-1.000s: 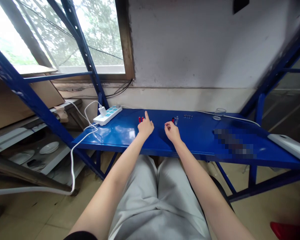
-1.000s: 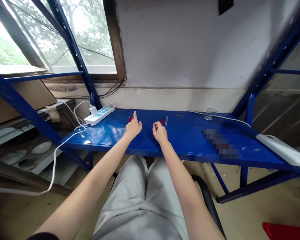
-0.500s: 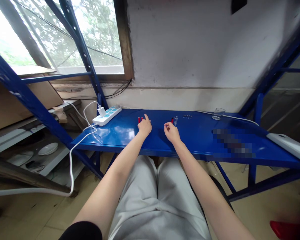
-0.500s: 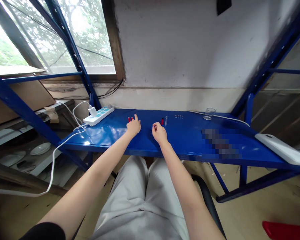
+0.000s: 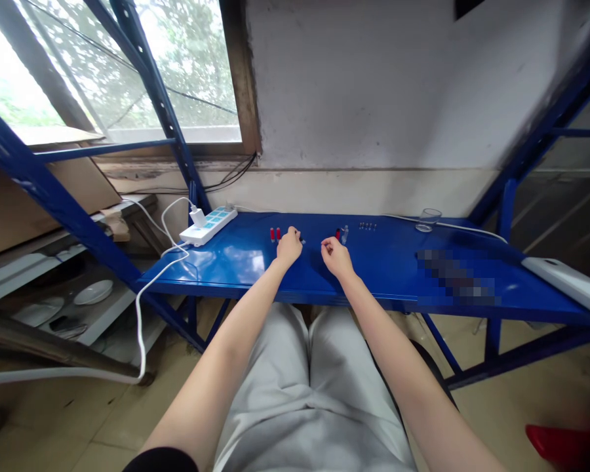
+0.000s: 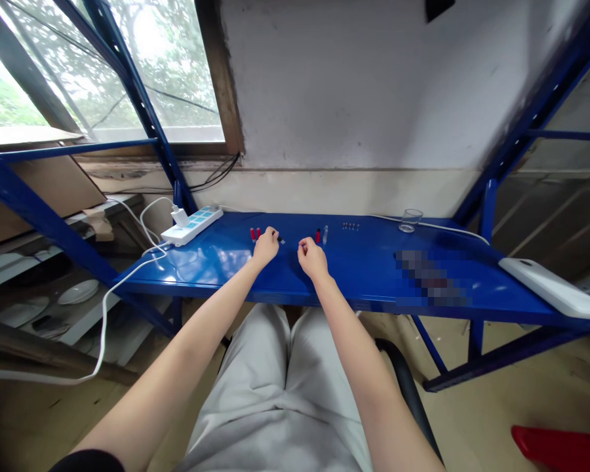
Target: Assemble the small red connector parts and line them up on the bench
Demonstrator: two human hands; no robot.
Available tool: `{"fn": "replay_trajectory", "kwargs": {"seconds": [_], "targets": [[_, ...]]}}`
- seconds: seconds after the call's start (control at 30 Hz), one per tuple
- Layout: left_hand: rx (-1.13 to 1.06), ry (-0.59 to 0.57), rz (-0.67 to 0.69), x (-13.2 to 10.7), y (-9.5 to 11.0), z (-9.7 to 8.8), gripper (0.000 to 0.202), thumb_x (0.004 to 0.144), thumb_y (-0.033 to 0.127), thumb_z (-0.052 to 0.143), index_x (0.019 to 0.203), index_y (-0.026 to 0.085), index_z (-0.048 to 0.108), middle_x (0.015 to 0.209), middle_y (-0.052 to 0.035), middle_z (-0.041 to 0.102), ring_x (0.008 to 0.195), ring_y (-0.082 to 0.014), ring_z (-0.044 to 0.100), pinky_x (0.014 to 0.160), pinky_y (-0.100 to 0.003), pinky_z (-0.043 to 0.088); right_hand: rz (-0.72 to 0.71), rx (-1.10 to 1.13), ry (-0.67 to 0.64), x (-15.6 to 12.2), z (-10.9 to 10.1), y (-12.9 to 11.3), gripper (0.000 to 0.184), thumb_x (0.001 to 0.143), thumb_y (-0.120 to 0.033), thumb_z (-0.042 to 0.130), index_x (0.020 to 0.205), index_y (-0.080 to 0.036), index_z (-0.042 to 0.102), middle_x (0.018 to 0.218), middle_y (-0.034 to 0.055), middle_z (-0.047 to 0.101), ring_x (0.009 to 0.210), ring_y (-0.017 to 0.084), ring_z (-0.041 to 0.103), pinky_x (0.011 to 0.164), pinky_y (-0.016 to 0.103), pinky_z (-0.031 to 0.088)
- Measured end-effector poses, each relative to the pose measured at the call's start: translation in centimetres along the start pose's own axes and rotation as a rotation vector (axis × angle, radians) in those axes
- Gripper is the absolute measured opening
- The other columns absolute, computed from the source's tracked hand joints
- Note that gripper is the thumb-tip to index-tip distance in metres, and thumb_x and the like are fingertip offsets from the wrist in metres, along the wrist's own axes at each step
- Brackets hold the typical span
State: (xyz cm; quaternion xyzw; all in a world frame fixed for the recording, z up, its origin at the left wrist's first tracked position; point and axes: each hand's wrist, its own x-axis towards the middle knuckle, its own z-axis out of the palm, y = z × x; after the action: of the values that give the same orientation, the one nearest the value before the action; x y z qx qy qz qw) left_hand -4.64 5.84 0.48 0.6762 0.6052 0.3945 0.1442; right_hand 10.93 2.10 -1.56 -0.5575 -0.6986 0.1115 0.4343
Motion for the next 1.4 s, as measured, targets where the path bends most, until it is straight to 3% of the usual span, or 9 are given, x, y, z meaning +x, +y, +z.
{"fn": "replay_trajectory", "kwargs": {"seconds": [0.17, 0.33, 0.47, 0.73, 1.1, 1.4], "targets": [[-0.613, -0.002, -0.082, -1.7, 0.8, 1.2, 0.018, 0.088, 0.029, 0.038, 0.088, 0.017, 0.052, 0.058, 0.0036, 0.052, 0.04, -0.0056, 0.042, 0.044, -0.017, 0.033, 0.01, 0.005, -0.003, 0.0, -0.1, -0.3, 0.02, 0.084, -0.032, 0.038, 0.091, -0.022, 0.053, 0.068, 0.0018, 0.06, 0.062, 0.016, 0.056, 0.06, 0.025, 0.039], [-0.908, -0.006, -0.221, -2.9, 1.0, 1.5, 0.017, 0.087, 0.027, 0.041, 0.09, 0.014, 0.052, 0.06, 0.0043, 0.05, 0.034, -0.0025, 0.039, 0.036, -0.016, 0.026, -0.016, 0.093, -0.087, 0.1, 0.1, -0.2, 0.025, 0.086, -0.038, 0.039, 0.099, -0.021, 0.051, 0.077, 0.0027, 0.063, 0.069, 0.016, 0.059, 0.064, 0.025, 0.041], [-0.929, -0.036, -0.199, -3.6, 1.0, 0.9, 0.018, 0.087, 0.029, 0.043, 0.091, 0.014, 0.053, 0.062, 0.0029, 0.053, 0.035, -0.0025, 0.044, 0.035, -0.016, 0.026, -0.038, 0.123, -0.1, 0.0, 0.1, -0.3, 0.029, 0.088, -0.042, 0.036, 0.099, -0.021, 0.051, 0.078, 0.0026, 0.063, 0.07, 0.015, 0.058, 0.065, 0.025, 0.041], [-0.933, -0.096, -0.143, -3.8, 1.0, 0.9, 0.02, 0.088, 0.031, 0.042, 0.093, 0.014, 0.052, 0.065, 0.0012, 0.057, 0.036, -0.0037, 0.049, 0.034, -0.016, 0.028, -0.04, 0.115, -0.09, -0.3, -0.5, -0.9, 0.036, 0.089, -0.048, 0.031, 0.074, -0.021, 0.051, 0.065, -0.0002, 0.059, 0.058, 0.012, 0.052, 0.06, 0.022, 0.037], [-0.951, -0.117, -0.129, -3.9, 1.1, 0.8, 0.022, 0.088, 0.034, 0.044, 0.092, 0.014, 0.052, 0.066, 0.0002, 0.06, 0.034, -0.0052, 0.05, 0.033, -0.016, 0.027, -0.131, 0.258, -0.031, -0.3, -0.1, -0.7, 0.033, 0.084, -0.052, 0.04, 0.079, -0.021, 0.051, 0.063, 0.0007, 0.056, 0.055, 0.013, 0.05, 0.055, 0.025, 0.036], [-1.0, -0.182, -0.088, -4.1, 1.5, 0.5, 0.024, 0.085, 0.037, 0.049, 0.092, 0.014, 0.051, 0.07, -0.0013, 0.062, 0.036, -0.0053, 0.051, 0.034, -0.017, 0.029, -0.063, 0.298, 0.011, -0.3, -0.2, -0.8, 0.04, 0.084, -0.058, 0.039, 0.069, -0.021, 0.046, 0.056, -0.0026, 0.049, 0.051, 0.011, 0.042, 0.052, 0.024, 0.033]]}}
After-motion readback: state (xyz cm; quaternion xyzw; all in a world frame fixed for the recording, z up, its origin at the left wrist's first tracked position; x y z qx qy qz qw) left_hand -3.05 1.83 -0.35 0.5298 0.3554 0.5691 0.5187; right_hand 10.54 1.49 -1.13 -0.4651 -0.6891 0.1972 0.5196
